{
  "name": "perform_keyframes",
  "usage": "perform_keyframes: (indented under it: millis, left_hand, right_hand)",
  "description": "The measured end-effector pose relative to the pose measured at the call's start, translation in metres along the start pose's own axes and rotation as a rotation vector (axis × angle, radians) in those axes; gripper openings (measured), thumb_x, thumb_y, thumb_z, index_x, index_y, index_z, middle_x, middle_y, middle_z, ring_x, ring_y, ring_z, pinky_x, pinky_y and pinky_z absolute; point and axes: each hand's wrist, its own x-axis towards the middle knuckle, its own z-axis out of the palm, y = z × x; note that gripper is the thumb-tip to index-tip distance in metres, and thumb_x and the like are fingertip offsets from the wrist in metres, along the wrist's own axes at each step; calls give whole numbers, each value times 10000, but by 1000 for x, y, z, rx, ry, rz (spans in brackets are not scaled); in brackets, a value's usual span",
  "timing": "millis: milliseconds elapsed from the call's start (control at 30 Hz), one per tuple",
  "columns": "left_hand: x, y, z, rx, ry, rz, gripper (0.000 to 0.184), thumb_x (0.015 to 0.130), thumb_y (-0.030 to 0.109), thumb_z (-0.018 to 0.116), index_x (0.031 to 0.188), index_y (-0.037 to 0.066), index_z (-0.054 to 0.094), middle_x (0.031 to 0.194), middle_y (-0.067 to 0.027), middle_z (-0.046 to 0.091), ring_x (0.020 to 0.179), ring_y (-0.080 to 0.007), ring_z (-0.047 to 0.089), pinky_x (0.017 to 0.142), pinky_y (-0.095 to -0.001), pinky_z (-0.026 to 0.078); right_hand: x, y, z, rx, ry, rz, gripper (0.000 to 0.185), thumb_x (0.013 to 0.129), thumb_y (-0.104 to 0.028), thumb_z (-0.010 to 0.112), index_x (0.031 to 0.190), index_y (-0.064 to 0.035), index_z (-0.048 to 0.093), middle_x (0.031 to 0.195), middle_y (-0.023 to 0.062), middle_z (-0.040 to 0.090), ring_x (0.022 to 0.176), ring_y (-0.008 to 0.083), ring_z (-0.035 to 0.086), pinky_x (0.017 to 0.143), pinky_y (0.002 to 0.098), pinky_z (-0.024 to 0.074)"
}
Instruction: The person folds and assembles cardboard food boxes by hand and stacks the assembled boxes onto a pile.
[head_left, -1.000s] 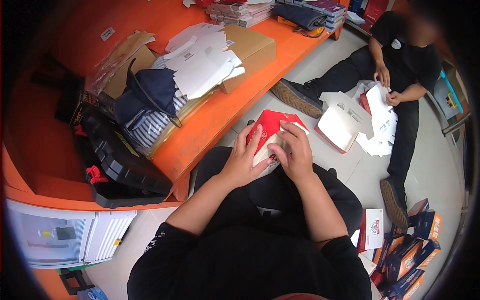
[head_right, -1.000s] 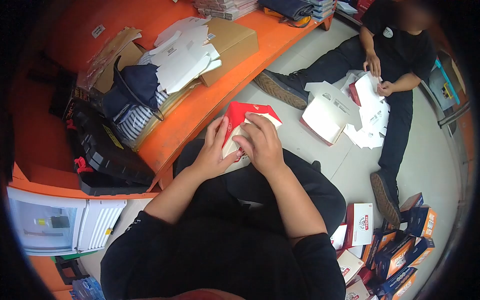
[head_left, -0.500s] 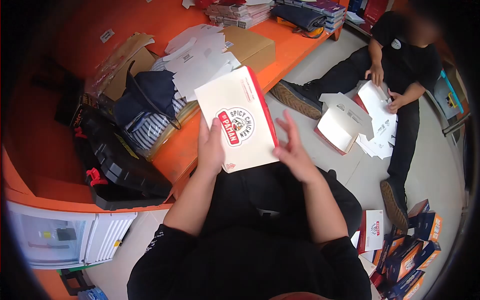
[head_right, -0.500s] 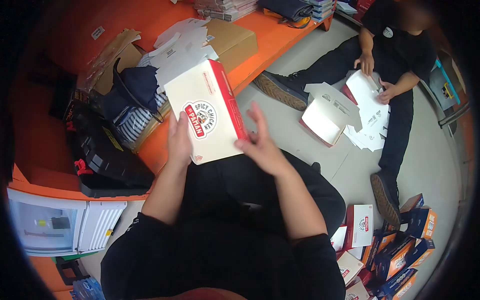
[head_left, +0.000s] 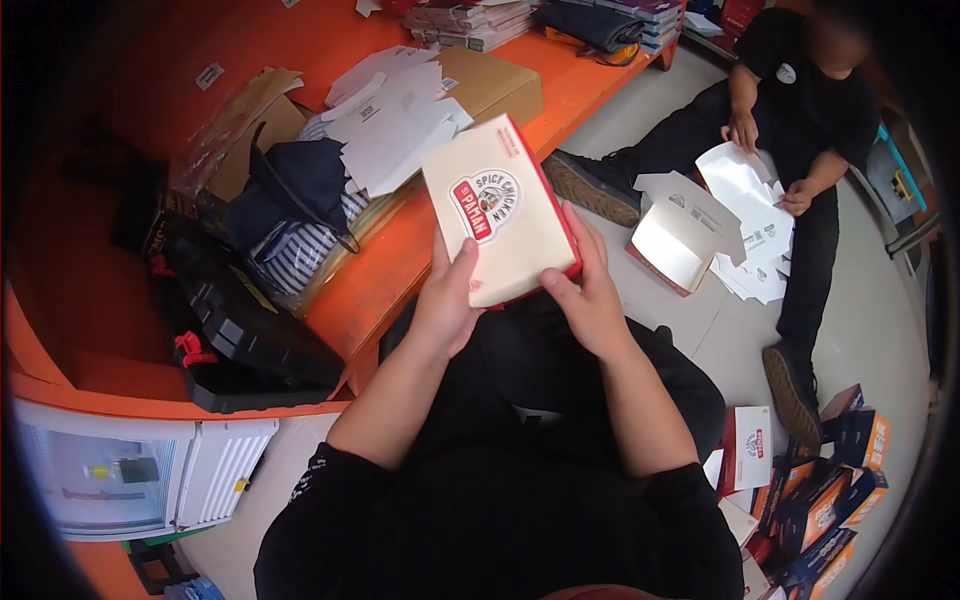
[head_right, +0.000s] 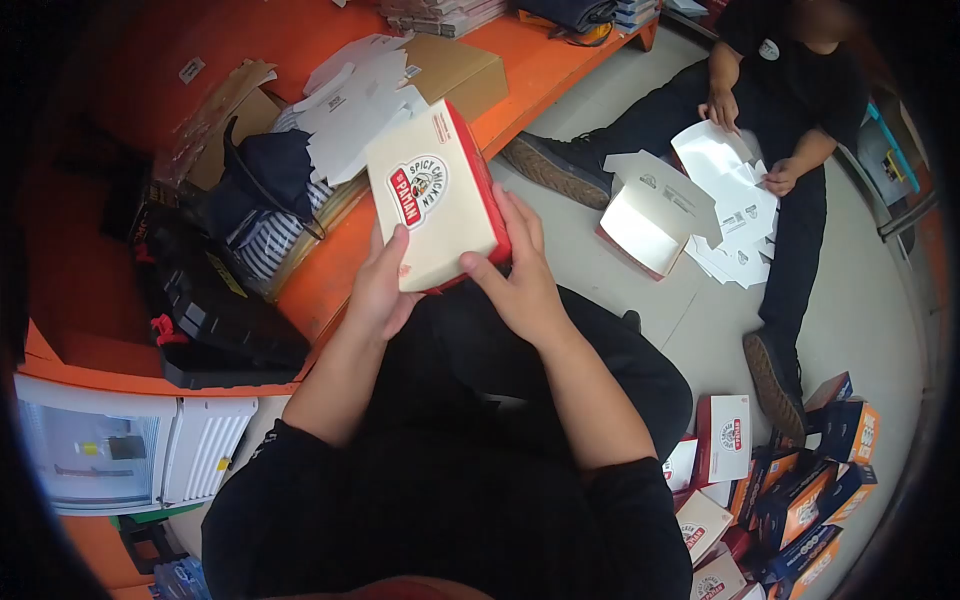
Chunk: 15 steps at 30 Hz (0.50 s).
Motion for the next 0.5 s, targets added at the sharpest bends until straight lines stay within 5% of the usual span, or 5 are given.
perform_keyframes:
  millis: [233,300,433,500]
  left_hand:
    - [1,-4,1,-144,-74,-272,505,983,395,272,1381,85,247,1351,-149,399,1203,-279,466,927,-459,455]
    - [3,-6,-1,-124,-53,-251,488,984,377,290,1379,93,241,1336,-151,406,1183,-286,481,890,-451,482]
    - [-1,-4,14,-9,33,-70,446,985,329,329,1365,115,235,1297,-156,423,1137,-301,513,803,-441,532]
    - [-1,-3,14,-26,28,-92,433,990,284,322,1376,132,199,1310,-145,407,1154,-289,497,846,-445,511]
  right_hand:
    - [2,-16,-8,-140,-13,49,761,753,-288,728,1380,-121,331,1397,229,228,1263,368,355,1006,414,364]
    - [2,-25,-11,-166,-33,62,744,726,-268,748,1360,-162,374,1395,237,222,1250,380,368,1008,419,363]
    - [-2,-21,-6,-338,-44,-248,626,677,-190,772,1246,-224,512,1395,224,225,1245,418,327,1010,455,350]
    - [-6,-26,-4,-342,-75,-268,543,667,-147,770,1169,-232,582,1394,217,231,1254,433,291,1013,474,341]
